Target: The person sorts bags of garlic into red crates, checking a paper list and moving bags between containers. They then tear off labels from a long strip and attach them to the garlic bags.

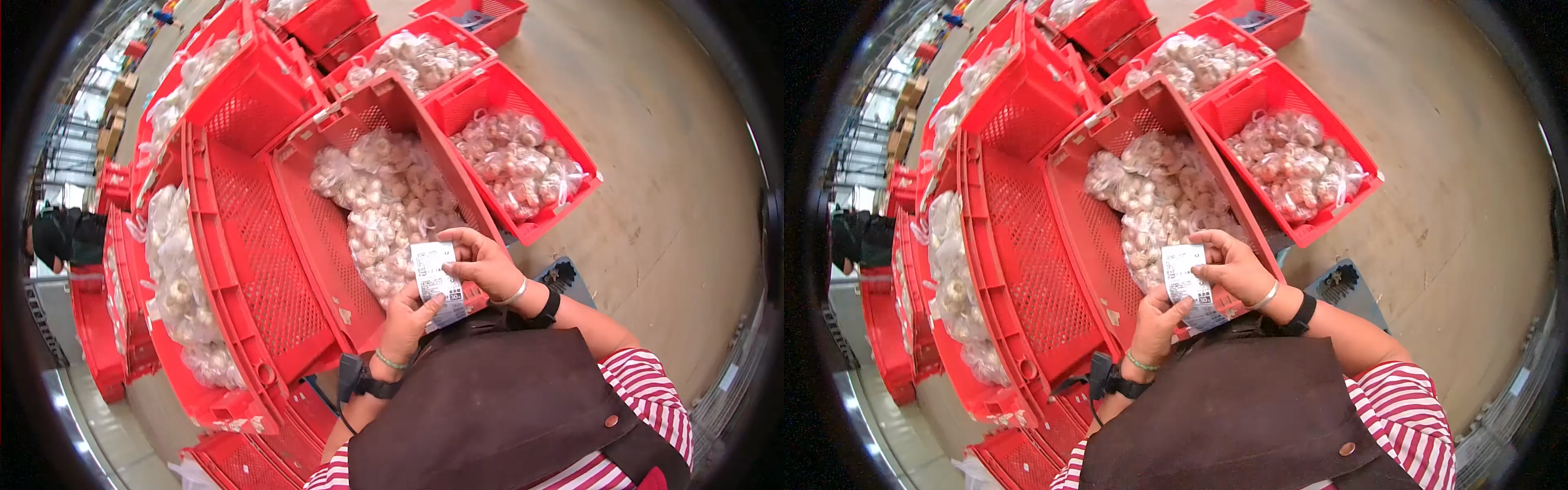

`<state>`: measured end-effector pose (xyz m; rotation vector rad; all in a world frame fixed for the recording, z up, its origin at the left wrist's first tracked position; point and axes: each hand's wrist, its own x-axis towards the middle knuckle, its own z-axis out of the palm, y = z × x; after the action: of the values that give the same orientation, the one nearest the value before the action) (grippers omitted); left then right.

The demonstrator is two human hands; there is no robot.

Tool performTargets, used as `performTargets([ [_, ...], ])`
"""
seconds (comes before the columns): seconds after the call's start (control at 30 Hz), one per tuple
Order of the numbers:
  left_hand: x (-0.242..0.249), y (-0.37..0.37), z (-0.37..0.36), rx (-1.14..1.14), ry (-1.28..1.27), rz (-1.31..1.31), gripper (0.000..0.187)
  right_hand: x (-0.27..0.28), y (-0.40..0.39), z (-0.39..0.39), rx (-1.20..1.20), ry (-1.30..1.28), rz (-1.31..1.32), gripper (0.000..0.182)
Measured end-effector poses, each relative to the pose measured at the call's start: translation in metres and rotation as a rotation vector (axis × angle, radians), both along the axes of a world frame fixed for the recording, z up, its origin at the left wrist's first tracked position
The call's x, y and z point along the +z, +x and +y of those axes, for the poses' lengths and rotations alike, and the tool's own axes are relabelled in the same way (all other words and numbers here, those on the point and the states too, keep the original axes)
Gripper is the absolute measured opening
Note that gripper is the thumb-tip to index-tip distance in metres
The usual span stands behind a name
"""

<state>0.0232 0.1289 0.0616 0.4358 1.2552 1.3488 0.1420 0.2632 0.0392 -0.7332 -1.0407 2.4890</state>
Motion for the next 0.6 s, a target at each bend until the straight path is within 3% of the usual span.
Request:
performTargets([
  [0.03,-0.003,0.002,-0.003,0.023,-0.01,-0.001,0.024,-0.002,-0.002,0.001,0.023,-0.01,-0.001,0.053],
  [0.1,-0.011,0.004,-0.008,0.141,-0.062,-0.051,0.021,-0.002,-0.005,0.0,0.094,0.706,-0.361,0.058],
  [0.13,-0.014,0.005,-0.01,0.175,-0.085,-0.08,0.02,0.006,-0.005,0.001,-0.068,1.213,-0.394,0.058],
  [0.17,-0.017,0.006,-0.012,0.199,-0.095,-0.086,0.02,0.009,-0.006,0.003,-0.042,1.208,-0.385,0.058],
  [0.23,-0.022,0.009,-0.017,0.169,-0.154,-0.013,0.019,0.013,-0.005,0.007,0.203,1.387,-0.084,0.05],
  [0.27,-0.023,0.011,-0.019,0.131,-0.17,0.04,0.019,0.016,-0.011,0.005,0.247,1.407,-0.043,0.04],
  [0.37,-0.032,0.015,-0.032,0.087,-0.145,0.125,0.022,-0.004,-0.016,0.005,0.476,1.285,-0.066,0.032],
  [0.53,-0.036,0.012,-0.051,0.166,-0.182,0.158,0.023,-0.015,-0.039,-0.004,0.568,1.23,-0.011,0.024],
  [0.6,-0.04,0.005,-0.062,0.193,-0.197,0.232,0.024,-0.023,-0.051,-0.01,0.568,1.088,0.026,0.018],
])
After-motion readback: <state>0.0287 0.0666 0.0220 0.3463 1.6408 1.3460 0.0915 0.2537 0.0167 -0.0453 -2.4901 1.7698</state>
